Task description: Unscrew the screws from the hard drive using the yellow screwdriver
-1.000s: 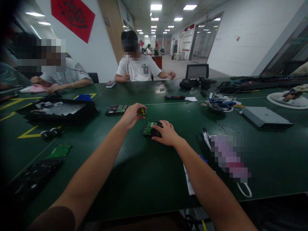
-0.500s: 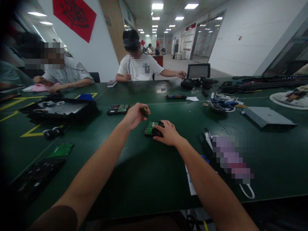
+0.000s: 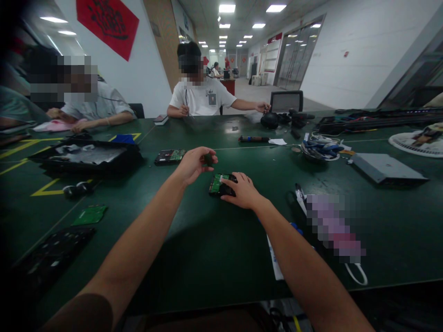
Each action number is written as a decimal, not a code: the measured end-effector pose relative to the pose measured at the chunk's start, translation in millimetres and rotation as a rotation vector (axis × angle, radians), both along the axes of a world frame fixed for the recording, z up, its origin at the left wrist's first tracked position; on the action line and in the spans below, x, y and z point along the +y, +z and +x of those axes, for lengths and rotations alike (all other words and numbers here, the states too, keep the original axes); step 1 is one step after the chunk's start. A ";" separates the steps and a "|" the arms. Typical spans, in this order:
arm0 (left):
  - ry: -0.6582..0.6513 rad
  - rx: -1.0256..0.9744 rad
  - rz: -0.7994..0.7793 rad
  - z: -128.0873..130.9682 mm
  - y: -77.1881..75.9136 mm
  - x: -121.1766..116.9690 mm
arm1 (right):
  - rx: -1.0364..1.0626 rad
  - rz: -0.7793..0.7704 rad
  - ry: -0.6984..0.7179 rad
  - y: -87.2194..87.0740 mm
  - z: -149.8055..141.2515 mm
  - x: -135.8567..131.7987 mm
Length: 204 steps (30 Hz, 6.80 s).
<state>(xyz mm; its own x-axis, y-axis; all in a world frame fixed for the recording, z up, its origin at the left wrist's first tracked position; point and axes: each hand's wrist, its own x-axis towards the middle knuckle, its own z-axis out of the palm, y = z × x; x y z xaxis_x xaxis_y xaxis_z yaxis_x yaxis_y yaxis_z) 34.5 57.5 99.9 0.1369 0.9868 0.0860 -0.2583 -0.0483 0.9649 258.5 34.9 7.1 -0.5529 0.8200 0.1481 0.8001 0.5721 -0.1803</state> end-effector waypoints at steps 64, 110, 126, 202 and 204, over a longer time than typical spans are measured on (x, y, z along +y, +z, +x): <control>0.007 -0.050 -0.080 4.1 -6.4 3.9 | 0.011 0.019 0.009 -2.7 0.4 2.4; -0.081 0.009 -0.228 -12.0 2.8 1.0 | 0.011 0.002 0.007 -2.3 0.2 1.5; -0.012 0.134 -0.126 -6.5 2.0 0.4 | 0.007 0.011 0.007 -2.2 -0.1 1.5; -0.035 0.167 -0.101 -6.2 3.3 -2.2 | 0.012 -0.007 0.012 -0.2 0.6 0.6; -0.082 0.145 -0.115 -5.0 4.1 -3.5 | 0.009 -0.012 0.012 0.1 0.7 0.7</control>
